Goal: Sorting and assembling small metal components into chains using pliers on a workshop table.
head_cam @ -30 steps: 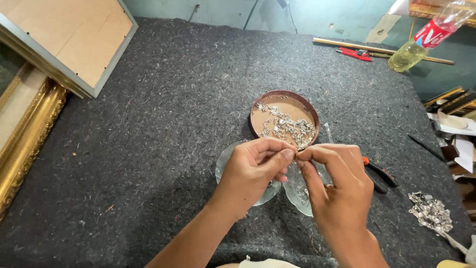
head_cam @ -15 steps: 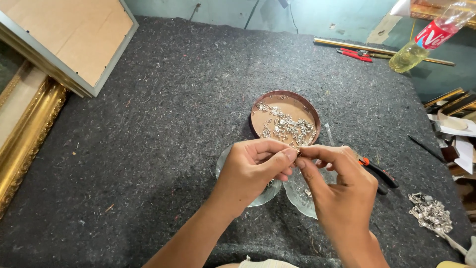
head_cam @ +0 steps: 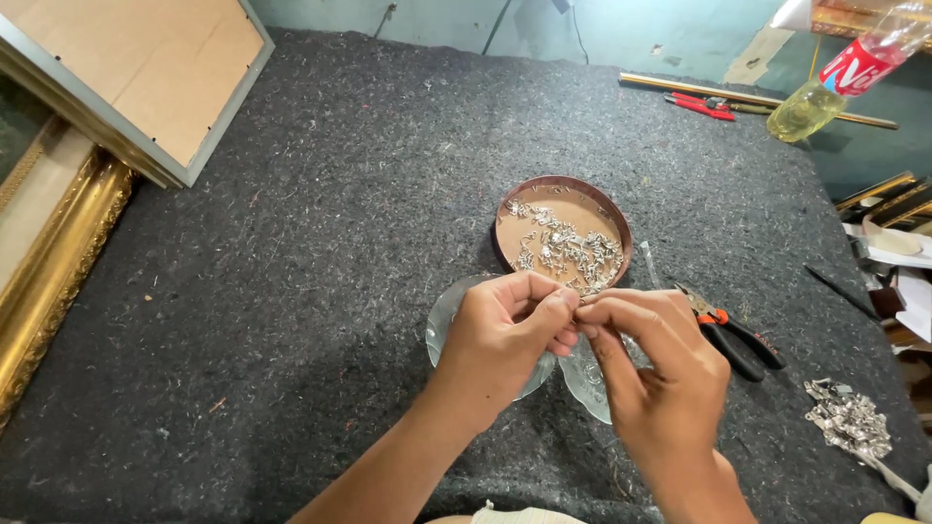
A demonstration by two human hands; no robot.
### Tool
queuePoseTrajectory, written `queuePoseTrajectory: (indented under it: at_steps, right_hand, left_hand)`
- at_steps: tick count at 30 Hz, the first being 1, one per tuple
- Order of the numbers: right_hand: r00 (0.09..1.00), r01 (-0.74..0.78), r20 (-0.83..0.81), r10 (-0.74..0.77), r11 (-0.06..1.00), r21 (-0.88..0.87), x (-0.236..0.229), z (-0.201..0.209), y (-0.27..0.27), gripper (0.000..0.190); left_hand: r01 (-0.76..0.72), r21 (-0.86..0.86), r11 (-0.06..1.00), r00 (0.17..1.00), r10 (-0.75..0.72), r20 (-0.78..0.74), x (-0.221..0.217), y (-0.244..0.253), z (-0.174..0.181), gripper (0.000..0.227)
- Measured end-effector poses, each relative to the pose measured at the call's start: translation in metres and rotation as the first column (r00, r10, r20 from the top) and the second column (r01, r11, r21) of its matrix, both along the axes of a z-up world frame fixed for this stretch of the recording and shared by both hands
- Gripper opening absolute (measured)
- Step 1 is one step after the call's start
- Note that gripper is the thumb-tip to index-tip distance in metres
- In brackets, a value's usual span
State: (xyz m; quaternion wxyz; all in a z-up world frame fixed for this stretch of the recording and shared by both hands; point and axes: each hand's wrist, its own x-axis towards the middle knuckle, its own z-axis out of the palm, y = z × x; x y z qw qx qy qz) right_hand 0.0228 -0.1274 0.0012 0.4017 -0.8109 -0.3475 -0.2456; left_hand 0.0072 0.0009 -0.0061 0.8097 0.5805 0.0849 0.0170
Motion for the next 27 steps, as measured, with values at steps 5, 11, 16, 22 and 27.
queuePoseTrajectory:
  at_steps: [5, 11, 16, 22, 27]
  right_hand:
    - [0.996, -0.021, 0.083, 0.023, 0.999, -0.034, 0.005, -0.006, -0.003, 0.003]
    - [0.978, 0.037, -0.207, -0.011, 0.991, 0.126, 0.005, -0.011, -0.002, 0.005]
    - [0.96, 0.045, -0.28, 0.016, 0.976, 0.211, 0.003, -0.011, -0.002, 0.005]
    - [0.893, 0.039, -0.426, 0.146, 0.918, 0.395, 0.001, -0.011, -0.001, 0.004]
    - [0.868, 0.095, -0.474, 0.147, 0.888, 0.449, 0.001, -0.013, -0.001, 0.006]
  left_hand:
    - [-0.016, -0.138, 0.99, 0.999, 0.011, -0.039, 0.001, -0.006, -0.005, 0.018]
    - [-0.135, -0.111, 0.985, 0.991, 0.134, -0.014, -0.003, -0.011, 0.005, 0.02]
    - [-0.124, -0.115, 0.986, 0.992, 0.124, -0.009, -0.005, -0.007, 0.011, 0.017]
    - [-0.095, -0.069, 0.993, 0.992, 0.1, 0.071, -0.005, -0.007, 0.009, 0.014]
    - [-0.062, -0.152, 0.986, 0.994, 0.074, 0.078, -0.007, -0.006, 0.013, 0.014]
